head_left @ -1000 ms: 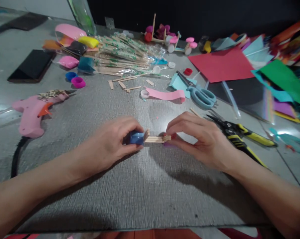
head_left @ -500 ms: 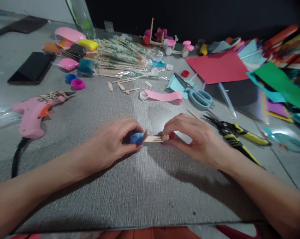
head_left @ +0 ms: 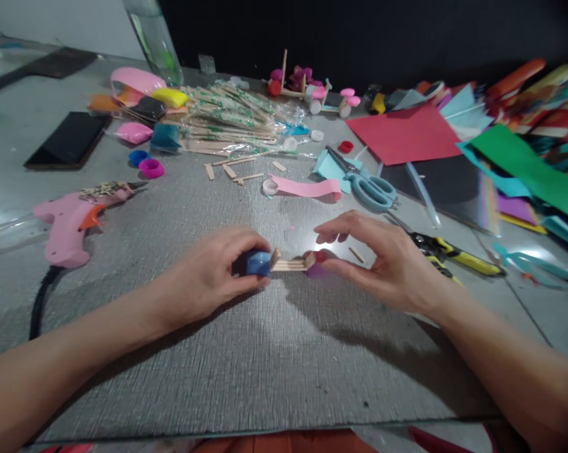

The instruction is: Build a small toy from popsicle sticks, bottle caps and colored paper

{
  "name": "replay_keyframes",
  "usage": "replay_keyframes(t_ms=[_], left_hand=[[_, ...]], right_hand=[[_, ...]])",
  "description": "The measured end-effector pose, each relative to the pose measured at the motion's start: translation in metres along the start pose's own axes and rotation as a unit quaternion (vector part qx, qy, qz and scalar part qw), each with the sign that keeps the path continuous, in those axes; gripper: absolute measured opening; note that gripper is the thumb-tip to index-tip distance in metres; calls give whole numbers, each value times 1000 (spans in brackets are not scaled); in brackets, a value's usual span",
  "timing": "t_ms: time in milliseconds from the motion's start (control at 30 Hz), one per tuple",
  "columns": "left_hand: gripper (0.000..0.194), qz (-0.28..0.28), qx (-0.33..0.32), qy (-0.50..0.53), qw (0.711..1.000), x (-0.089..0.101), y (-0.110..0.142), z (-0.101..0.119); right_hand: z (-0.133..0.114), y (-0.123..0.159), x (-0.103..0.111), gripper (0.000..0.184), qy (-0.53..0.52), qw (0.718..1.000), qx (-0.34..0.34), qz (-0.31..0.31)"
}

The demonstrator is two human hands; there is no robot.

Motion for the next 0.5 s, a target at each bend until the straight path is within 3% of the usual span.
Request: replay_keyframes(t_ms=[233, 400, 500], left_hand=[[18, 10, -4, -7, 1000, 0, -2, -1], [15, 16, -2, -8, 1000, 0, -1, -1], [14, 20, 3, -5, 1000, 0, -1, 0]], right_hand=[[3, -3, -16, 25, -49, 997, 6, -60], [2, -4, -21, 7, -61, 997, 4, -53], [2, -5, -22, 6, -55, 997, -2, -55]])
Point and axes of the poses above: each hand's wrist, its own y-axis away from the middle knuckle, its own x-axis out of the back of the hand, z = x × y, the point moved 8 cm from there along -y, towards the middle knuckle, and after that the axes turned 1 degree about z, right-handed, at the moved point
